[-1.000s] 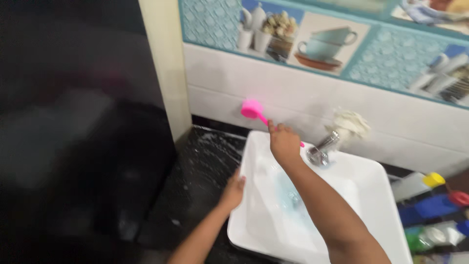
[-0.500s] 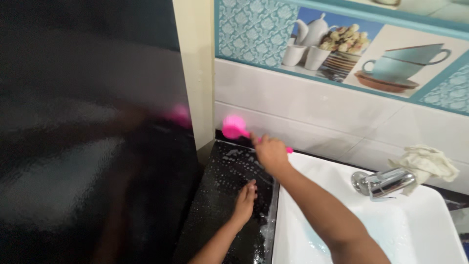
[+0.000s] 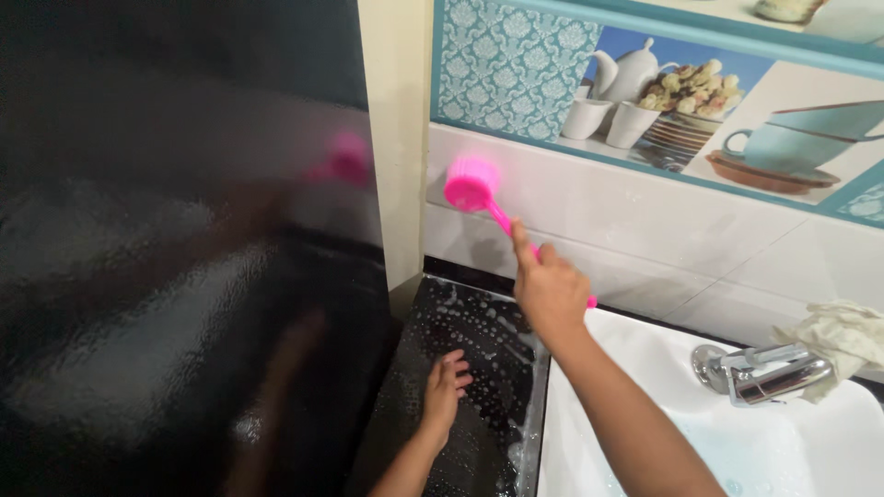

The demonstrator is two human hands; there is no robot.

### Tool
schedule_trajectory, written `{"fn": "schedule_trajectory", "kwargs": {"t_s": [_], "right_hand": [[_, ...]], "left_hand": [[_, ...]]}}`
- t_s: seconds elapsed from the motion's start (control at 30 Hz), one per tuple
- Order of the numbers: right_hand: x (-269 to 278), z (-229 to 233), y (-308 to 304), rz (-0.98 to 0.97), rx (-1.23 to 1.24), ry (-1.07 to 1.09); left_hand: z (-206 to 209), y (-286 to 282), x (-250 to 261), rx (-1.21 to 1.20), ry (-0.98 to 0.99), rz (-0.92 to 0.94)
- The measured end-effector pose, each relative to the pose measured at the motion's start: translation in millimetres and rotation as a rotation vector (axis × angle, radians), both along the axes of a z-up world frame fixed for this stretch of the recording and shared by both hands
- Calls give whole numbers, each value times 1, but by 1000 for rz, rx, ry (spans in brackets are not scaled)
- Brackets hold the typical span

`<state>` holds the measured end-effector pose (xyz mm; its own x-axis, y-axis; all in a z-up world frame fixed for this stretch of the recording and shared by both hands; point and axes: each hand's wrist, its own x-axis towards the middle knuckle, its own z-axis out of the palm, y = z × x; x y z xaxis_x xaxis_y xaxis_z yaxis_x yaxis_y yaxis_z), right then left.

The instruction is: The person uses a pink scrubbing brush to clean a white sink and the surrounding black countertop. They scrub the sink basin, faucet, and countertop, then rinse the brush under running water.

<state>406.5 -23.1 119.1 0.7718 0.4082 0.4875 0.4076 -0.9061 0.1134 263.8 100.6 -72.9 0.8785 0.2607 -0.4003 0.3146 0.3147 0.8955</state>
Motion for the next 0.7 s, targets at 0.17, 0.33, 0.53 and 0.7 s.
{"fn": "schedule_trajectory", "kwargs": {"t_s": [0.17, 0.33, 0.53, 0.7], "right_hand": [[-14, -64, 19, 137, -324, 122], [10, -25, -38, 120, -261, -37], [1, -3, -71, -57, -233, -31], [-10, -6, -43, 96, -402, 56]], "left_hand": [[0, 0, -2, -52, 17, 42], [-2, 8, -12, -20, 86, -6], [-5, -5, 2, -79, 24, 83], [-4, -30, 2, -86, 39, -51]]}}
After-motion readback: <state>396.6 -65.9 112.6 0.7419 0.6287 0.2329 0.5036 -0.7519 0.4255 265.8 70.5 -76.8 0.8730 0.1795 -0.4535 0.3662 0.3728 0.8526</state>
